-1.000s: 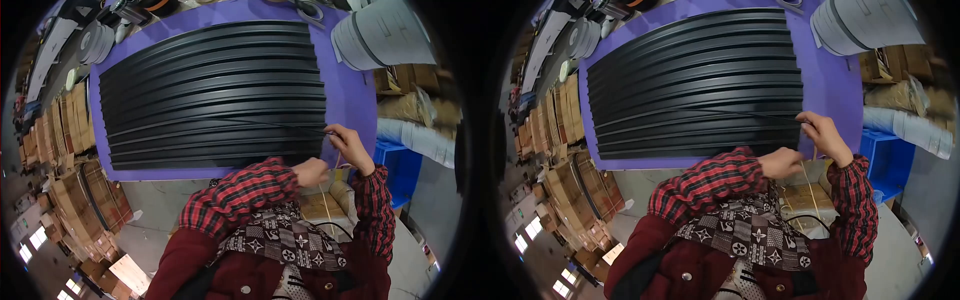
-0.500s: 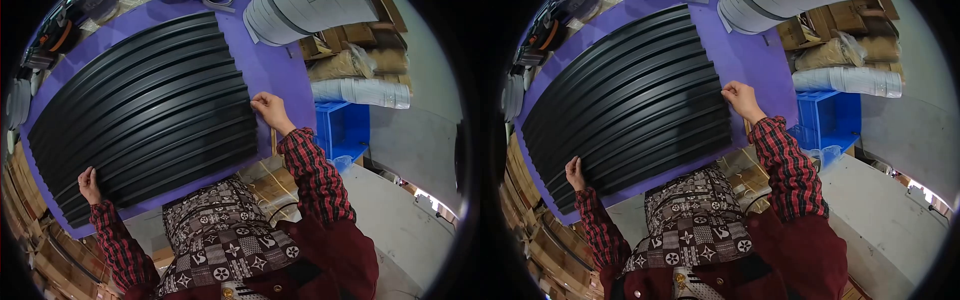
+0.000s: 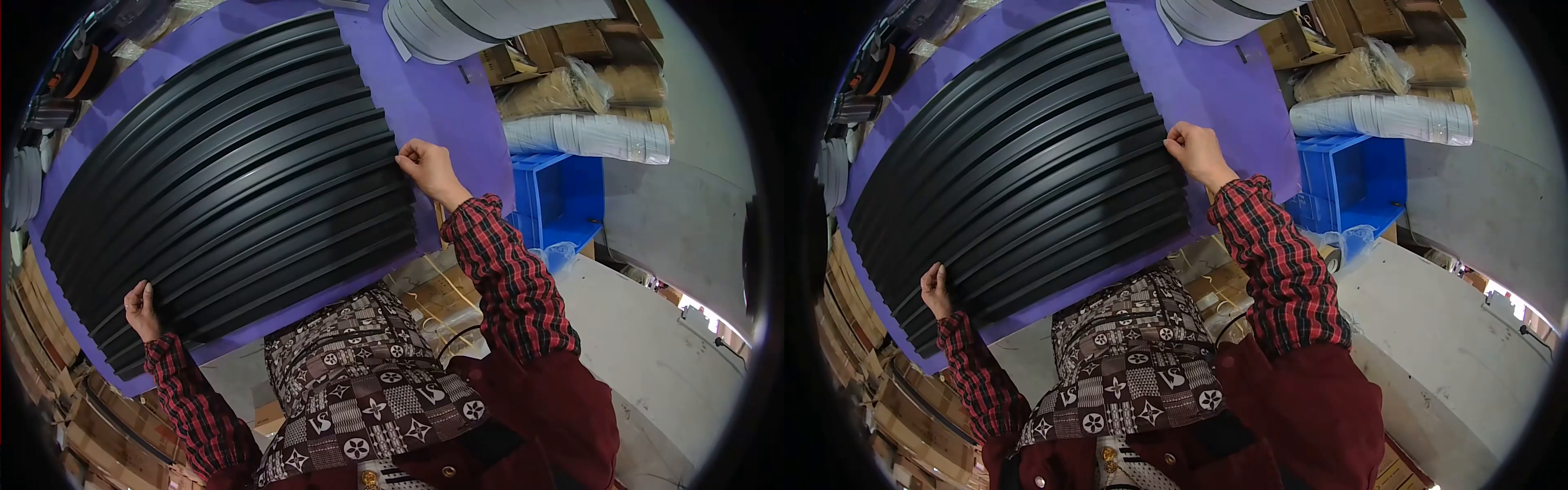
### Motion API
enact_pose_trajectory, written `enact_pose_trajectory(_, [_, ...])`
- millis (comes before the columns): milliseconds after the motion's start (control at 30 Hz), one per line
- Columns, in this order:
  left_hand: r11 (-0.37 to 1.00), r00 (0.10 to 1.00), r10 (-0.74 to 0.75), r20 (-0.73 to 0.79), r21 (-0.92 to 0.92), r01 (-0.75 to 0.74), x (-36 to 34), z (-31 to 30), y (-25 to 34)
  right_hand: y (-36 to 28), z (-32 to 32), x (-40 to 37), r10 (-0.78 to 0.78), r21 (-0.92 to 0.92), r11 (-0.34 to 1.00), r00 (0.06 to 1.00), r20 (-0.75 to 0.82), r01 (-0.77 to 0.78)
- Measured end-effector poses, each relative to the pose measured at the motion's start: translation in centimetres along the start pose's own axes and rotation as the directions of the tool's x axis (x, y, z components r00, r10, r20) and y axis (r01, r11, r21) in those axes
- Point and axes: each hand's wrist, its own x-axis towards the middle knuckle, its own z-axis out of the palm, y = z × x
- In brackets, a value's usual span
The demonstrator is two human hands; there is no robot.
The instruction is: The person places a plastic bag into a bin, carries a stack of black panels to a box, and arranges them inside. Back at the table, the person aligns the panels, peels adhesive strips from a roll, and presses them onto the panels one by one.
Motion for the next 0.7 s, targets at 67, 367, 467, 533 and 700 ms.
enact_pose_trajectory(67, [0.999,0.999,-0.041,-0.01,-0.014,0.041,0.0,0.0,-0.1,0.1,0.1,0.1,-0.006,-0.009,1.0,1.0,-0.004,0.006])
enact_pose_trajectory(367, [0.999,1.0,-0.016,0.004,0.049,0.016,-0.1,0.2,1.4,-3.5,-3.8,-1.8,0.035,0.407,0.914,0.995,-0.096,0.007])
enact_pose_trajectory(467, [0.988,1.0,-0.025,0.013,0.154,0.023,0.1,-0.2,0.7,-4.1,-5.5,-3.1,-0.032,0.395,0.916,0.993,-0.109,0.073])
enact_pose_trajectory(533, [0.994,0.999,-0.042,0.029,0.105,0.039,-0.1,0.1,1.6,-3.0,-4.8,-2.8,-0.043,0.426,0.902,0.996,-0.08,0.073])
enact_pose_trajectory(700, [0.987,0.99,-0.13,0.045,0.104,0.125,-0.3,0.8,4.0,0.8,-1.2,-1.5,0.088,0.304,0.948,0.995,0.047,-0.098])
